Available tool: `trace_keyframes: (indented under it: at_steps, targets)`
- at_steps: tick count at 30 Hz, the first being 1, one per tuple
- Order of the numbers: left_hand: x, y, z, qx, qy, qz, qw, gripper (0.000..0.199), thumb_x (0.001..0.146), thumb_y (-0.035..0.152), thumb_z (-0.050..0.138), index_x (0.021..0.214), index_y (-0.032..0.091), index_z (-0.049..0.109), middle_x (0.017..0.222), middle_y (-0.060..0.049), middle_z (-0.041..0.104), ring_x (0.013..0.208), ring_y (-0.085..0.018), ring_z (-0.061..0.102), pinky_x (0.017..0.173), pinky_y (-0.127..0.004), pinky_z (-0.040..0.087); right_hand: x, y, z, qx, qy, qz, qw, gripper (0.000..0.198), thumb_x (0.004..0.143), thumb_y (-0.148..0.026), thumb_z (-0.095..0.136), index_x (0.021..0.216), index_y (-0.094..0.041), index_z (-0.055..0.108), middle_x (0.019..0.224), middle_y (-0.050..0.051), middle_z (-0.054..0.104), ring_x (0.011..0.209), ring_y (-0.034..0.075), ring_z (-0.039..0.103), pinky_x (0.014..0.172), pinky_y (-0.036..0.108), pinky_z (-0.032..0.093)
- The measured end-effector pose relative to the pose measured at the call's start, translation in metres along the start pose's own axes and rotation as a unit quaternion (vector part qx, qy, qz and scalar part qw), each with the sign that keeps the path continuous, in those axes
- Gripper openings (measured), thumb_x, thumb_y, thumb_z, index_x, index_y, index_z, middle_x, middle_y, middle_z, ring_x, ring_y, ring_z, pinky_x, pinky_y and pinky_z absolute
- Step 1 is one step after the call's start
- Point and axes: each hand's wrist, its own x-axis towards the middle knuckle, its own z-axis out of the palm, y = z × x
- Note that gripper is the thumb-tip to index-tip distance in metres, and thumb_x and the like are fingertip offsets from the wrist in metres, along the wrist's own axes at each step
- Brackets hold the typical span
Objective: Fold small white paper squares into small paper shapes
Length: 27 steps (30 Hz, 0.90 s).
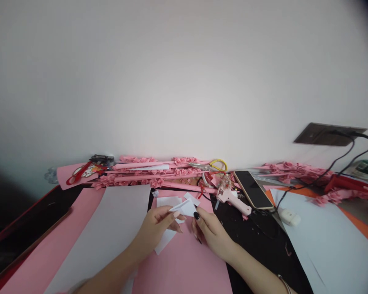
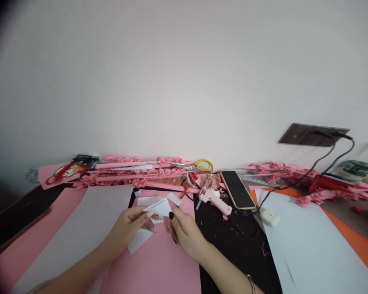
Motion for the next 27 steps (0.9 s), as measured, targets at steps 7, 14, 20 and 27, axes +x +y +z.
trace_keyframes:
  at_steps: [7,14,20,27]
  targets:
    - [-0.005,0.000,0.001,0.104,0.012,0.084,0.991,0.032,0.087,0.035,0.039,0.070,0.015,0.058,0.058,0.000,0.058,0.051,-0.011,0.055,0.057,-0.024,0.044,-0.004,0.001,0.001,-0.029,-0.024,-0.007,0.999,0.034,0.094,-0.034,0.025,0.069,-0.018,0.042,0.053,-0.003,0.043,0.045,0.009,0.039,0.045,0.021,0.032]
    - [-0.007,-0.003,0.000,0.126,0.020,0.082,0.988,0.030,0.087,0.035,0.041,0.068,0.017,0.056,0.053,0.001,0.055,0.049,-0.012,0.052,0.057,-0.024,0.040,-0.003,0.002,0.000,-0.043,-0.026,-0.023,0.998,0.032,0.093,-0.032,0.029,0.066,-0.020,0.041,0.053,-0.002,0.044,0.045,0.011,0.039,0.045,0.022,0.030]
    - [-0.005,-0.004,0.000,-0.023,-0.010,0.040,0.999,0.027,0.088,0.038,0.037,0.085,0.017,0.053,0.053,0.000,0.055,0.057,-0.015,0.055,0.056,-0.025,0.044,-0.003,-0.002,-0.001,-0.057,-0.019,-0.027,0.998,0.027,0.093,-0.026,0.027,0.071,-0.021,0.041,0.053,-0.003,0.042,0.043,0.011,0.038,0.045,0.022,0.030]
    - [-0.001,-0.009,-0.003,-0.118,-0.091,-0.036,0.988,0.016,0.082,0.028,0.045,0.087,0.015,0.053,0.065,-0.002,0.056,0.047,-0.011,0.050,0.049,-0.025,0.043,-0.001,-0.001,-0.011,-0.219,-0.036,-0.068,0.973,0.015,0.086,-0.014,0.036,0.076,-0.021,0.046,0.063,-0.001,0.045,0.054,0.012,0.042,0.052,0.022,0.032]
